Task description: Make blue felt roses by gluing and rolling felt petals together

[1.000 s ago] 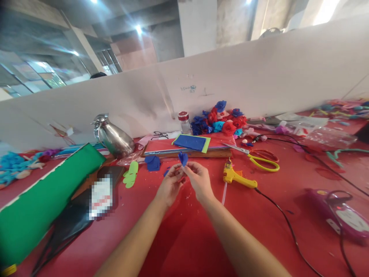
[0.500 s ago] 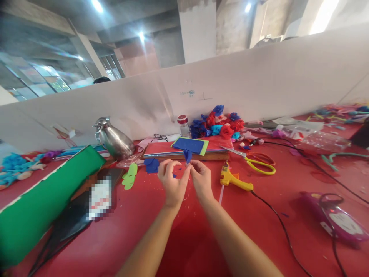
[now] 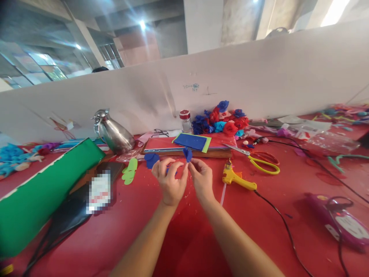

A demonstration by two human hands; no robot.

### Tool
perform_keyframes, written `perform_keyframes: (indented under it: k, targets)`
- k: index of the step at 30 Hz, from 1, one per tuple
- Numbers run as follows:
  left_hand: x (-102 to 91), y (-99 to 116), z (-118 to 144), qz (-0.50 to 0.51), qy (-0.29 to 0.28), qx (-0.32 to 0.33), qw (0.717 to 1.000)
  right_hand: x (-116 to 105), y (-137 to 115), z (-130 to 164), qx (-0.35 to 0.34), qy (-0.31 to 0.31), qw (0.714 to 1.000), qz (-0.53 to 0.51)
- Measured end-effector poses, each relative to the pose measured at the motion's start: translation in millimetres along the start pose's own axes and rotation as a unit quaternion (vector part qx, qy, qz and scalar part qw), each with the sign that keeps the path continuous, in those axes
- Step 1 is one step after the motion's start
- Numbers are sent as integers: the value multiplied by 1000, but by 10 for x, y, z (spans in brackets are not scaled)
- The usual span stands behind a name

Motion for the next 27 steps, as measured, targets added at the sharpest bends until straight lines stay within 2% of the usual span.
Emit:
perform_keyframes:
  k: [14,27]
  targets:
    - [-7,-46,54,-19,10,39,999,-19,31,5,-17,2,1000,23]
    - [-24,-56,-26,-3,25,1,1000,35,-8,45,-7,-18,1000,5]
Point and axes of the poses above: each hand's wrist, its own z-axis away from the middle knuckle, its own x-axis out of the palm, y = z × x, the point moved 1 cm from there along -z, towards the middle knuckle, and after that the axes turned 1 degree about -x, right-handed, at the moved point
